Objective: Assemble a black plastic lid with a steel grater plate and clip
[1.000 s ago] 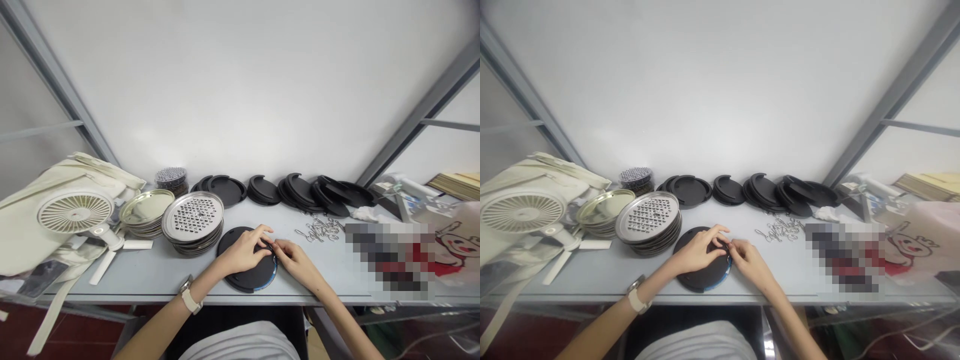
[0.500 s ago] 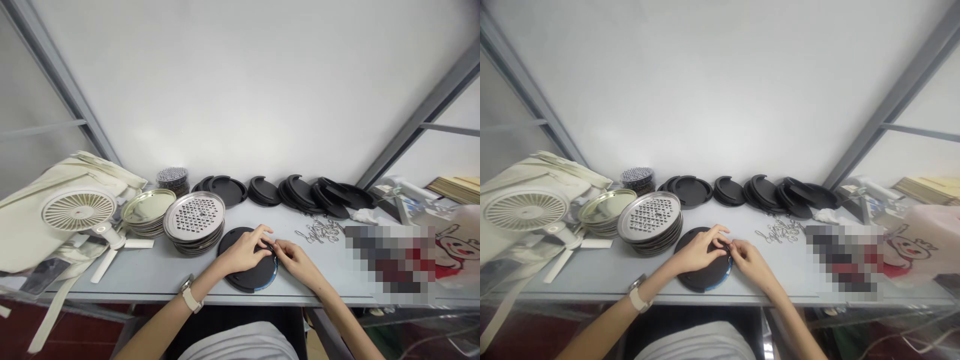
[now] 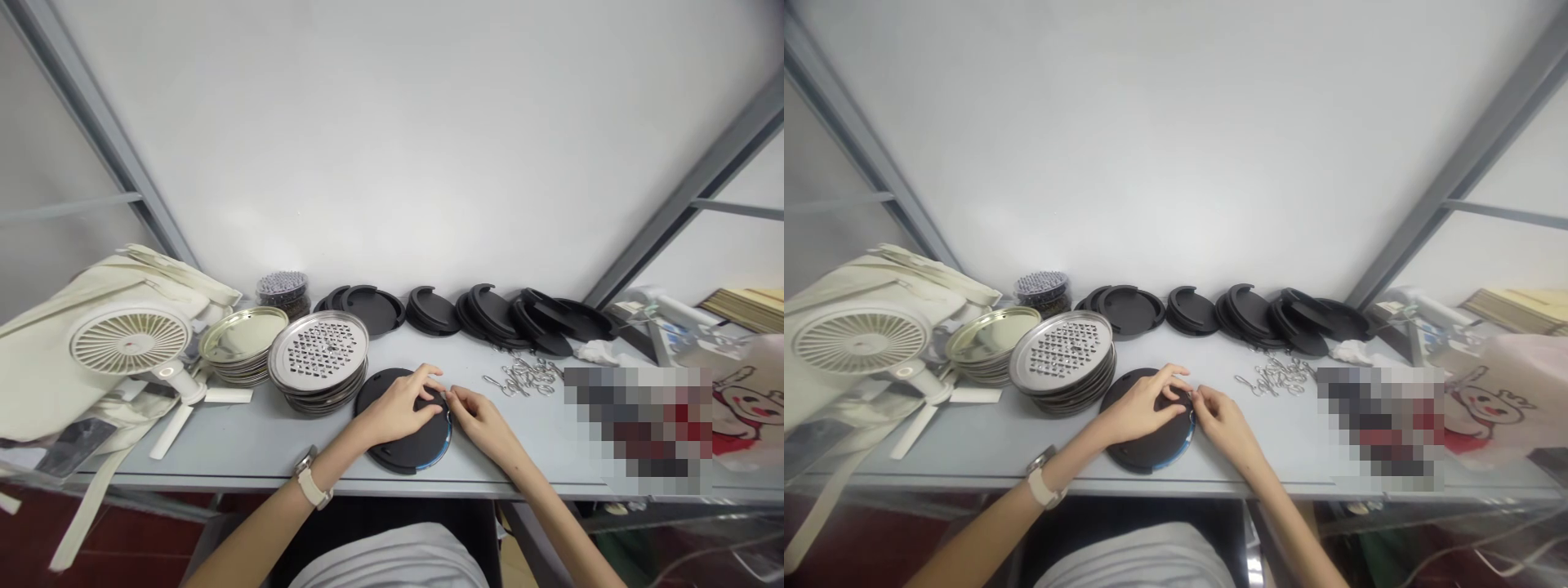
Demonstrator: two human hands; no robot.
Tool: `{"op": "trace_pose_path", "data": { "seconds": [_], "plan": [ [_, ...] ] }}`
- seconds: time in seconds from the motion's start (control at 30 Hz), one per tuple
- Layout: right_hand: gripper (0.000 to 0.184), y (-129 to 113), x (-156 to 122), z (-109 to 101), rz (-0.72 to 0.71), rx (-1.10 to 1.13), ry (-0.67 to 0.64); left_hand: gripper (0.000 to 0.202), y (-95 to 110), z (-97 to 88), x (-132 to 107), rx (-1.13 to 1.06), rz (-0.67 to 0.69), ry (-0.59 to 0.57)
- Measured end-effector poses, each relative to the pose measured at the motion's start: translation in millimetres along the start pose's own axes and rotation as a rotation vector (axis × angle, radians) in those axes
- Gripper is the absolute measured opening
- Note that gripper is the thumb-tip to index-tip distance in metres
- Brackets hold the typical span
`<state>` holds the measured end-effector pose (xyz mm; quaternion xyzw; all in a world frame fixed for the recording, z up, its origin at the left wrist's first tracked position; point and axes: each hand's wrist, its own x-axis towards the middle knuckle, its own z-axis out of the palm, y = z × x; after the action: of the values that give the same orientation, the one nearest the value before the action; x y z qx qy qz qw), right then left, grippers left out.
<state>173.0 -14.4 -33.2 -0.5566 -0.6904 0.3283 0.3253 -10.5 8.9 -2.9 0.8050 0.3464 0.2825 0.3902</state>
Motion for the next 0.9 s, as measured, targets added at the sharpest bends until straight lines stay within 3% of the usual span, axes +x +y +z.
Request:
{"op": "trace_pose_path", "data": {
  "seconds": [0.23,0.9],
  "plan": [
    [0.039,-3.3,0.1,1.6,-0.070,-0.010,-0.038,0.041,-0.5,0.8,0.4,0.001,-0.014,0.001],
    [0.040,4.5,-0.9,1.8,-0.083,-0.001,-0.020,0.042,1.4,-0.4,1.2,-0.025,0.001,0.022]
  ]
}}
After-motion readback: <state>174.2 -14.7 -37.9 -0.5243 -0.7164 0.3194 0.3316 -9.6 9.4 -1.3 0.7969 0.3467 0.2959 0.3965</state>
